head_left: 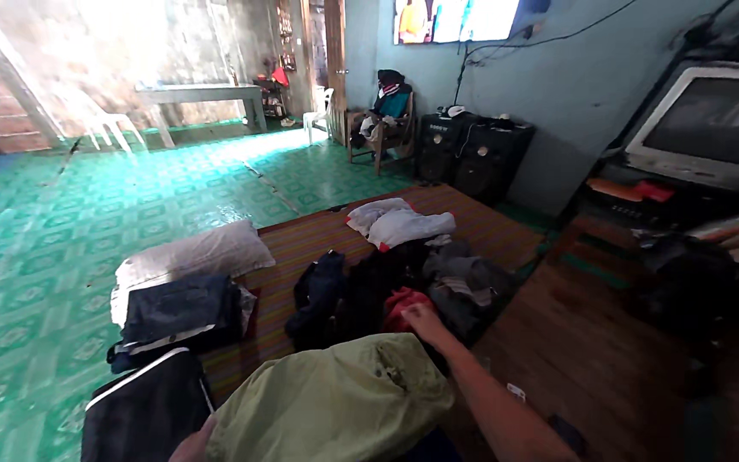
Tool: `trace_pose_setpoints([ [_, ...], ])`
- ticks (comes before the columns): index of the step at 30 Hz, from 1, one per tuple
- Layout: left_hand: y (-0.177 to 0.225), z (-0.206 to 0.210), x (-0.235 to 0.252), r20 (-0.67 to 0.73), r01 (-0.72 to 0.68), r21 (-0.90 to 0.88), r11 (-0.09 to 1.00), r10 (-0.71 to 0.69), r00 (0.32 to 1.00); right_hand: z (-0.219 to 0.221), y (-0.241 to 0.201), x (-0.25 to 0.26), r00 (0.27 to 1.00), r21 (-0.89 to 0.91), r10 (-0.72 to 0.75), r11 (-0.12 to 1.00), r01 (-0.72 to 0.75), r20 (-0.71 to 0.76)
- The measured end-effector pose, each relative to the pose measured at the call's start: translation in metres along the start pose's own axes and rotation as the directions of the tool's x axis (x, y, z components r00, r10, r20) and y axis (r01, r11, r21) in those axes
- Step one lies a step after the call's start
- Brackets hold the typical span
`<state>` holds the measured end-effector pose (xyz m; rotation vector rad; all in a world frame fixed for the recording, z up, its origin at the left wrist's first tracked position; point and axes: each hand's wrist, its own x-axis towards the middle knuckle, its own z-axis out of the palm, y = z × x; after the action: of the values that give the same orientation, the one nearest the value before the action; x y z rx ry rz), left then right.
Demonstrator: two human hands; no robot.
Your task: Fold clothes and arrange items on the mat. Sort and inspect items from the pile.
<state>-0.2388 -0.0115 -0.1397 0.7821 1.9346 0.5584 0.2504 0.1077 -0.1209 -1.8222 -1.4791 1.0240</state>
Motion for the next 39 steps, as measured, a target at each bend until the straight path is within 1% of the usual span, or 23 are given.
trace_pose_setpoints([
  [1,-0.001,0.005,0.021,-0.018,-0.028,0.053,0.998,0.029,0.999,0.014,-0.009,0.009,0.999,-0.090,-0.036,0.995,0.039,0.036],
  [3,0.004,0.010,0.050,-0.008,-0.040,0.145,0.989,0.042,0.999,0.043,-0.023,0.020,0.991,-0.247,-0.055,0.965,0.083,0.121],
  [4,0.008,0.014,0.062,-0.027,-0.025,0.142,0.990,0.029,0.999,0.056,-0.029,0.022,0.985,-0.311,-0.044,0.945,0.096,0.170],
  [6,0.010,0.020,0.088,-0.070,-0.007,0.074,0.997,0.012,0.998,0.078,-0.037,0.025,0.965,-0.387,0.004,0.916,0.102,0.263],
  [8,0.017,0.023,0.092,-0.076,0.013,0.019,1.000,-0.011,0.997,0.092,-0.038,0.026,0.943,-0.420,0.046,0.901,0.103,0.330],
  [12,0.016,0.028,0.103,-0.077,0.022,-0.077,0.997,-0.028,0.997,0.109,-0.033,0.027,0.948,-0.525,0.057,0.842,0.122,0.312],
  [14,0.016,0.034,0.106,-0.084,0.033,-0.063,0.997,-0.038,0.996,0.114,-0.028,0.030,0.953,-0.553,0.046,0.822,0.134,0.300],
  [15,0.014,0.036,0.115,-0.086,0.045,-0.047,0.998,-0.049,0.995,0.116,-0.025,0.031,0.955,-0.567,0.039,0.811,0.142,0.295],
  [16,0.010,0.038,0.125,-0.077,0.029,-0.012,0.999,-0.030,0.997,0.117,-0.023,0.032,0.958,-0.580,0.029,0.801,0.150,0.287],
  [17,0.002,0.037,0.136,-0.053,-0.048,0.062,0.997,0.051,0.997,0.118,-0.022,0.031,0.960,-0.594,0.022,0.789,0.155,0.279],
  [18,-0.016,0.042,0.154,-0.114,-0.221,0.167,0.961,0.241,0.964,0.118,-0.021,0.029,0.961,-0.606,0.020,0.780,0.158,0.276],
  [19,-0.044,0.063,0.184,-0.383,-0.446,0.238,0.863,0.506,0.773,0.118,-0.021,0.028,0.961,-0.617,0.024,0.770,0.158,0.277],
  [20,-0.028,0.051,0.172,-0.221,-0.299,0.211,0.931,0.343,0.913,0.118,-0.020,0.028,0.962,-0.627,0.026,0.763,0.158,0.273],
  [21,-0.012,0.047,0.162,-0.146,-0.156,0.151,0.976,0.178,0.973,0.118,-0.020,0.028,0.962,-0.633,0.027,0.758,0.157,0.270],
  [22,-0.004,0.048,0.156,-0.163,-0.107,0.094,0.990,0.121,0.979,0.118,-0.020,0.027,0.965,-0.633,0.023,0.758,0.154,0.263],
  [23,0.000,0.049,0.149,-0.211,-0.118,0.071,0.991,0.130,0.969,0.118,-0.021,0.026,0.967,-0.628,0.017,0.763,0.153,0.255],
  [25,0.003,0.048,0.137,-0.293,-0.156,0.119,0.981,0.185,0.938,0.117,-0.024,0.025,0.973,-0.620,0.003,0.771,0.145,0.232],
  [27,0.007,0.045,0.129,-0.354,-0.124,0.178,0.976,0.181,0.918,0.119,-0.020,0.027,0.979,-0.619,-0.019,0.772,0.142,0.201],
  [29,0.009,0.044,0.126,-0.363,-0.076,0.210,0.975,0.150,0.920,0.120,-0.014,0.030,0.981,-0.615,-0.024,0.776,0.139,0.191],
  [33,0.002,0.042,0.146,-0.273,0.011,0.248,0.969,0.059,0.960,0.114,-0.009,0.039,0.973,-0.572,0.012,0.810,0.126,0.231],
  [36,0.001,0.039,0.150,-0.222,0.047,0.139,0.989,-0.015,0.975,0.108,-0.012,0.047,0.946,-0.554,0.071,0.824,0.124,0.317],
  [37,0.003,0.037,0.151,-0.168,0.048,0.116,0.992,-0.028,0.985,0.108,-0.017,0.051,0.931,-0.546,0.094,0.829,0.123,0.352],
  [39,0.012,0.030,0.153,-0.046,0.008,0.128,0.992,-0.002,0.999,0.111,-0.029,0.061,0.900,-0.540,0.124,0.831,0.137,0.418],
])
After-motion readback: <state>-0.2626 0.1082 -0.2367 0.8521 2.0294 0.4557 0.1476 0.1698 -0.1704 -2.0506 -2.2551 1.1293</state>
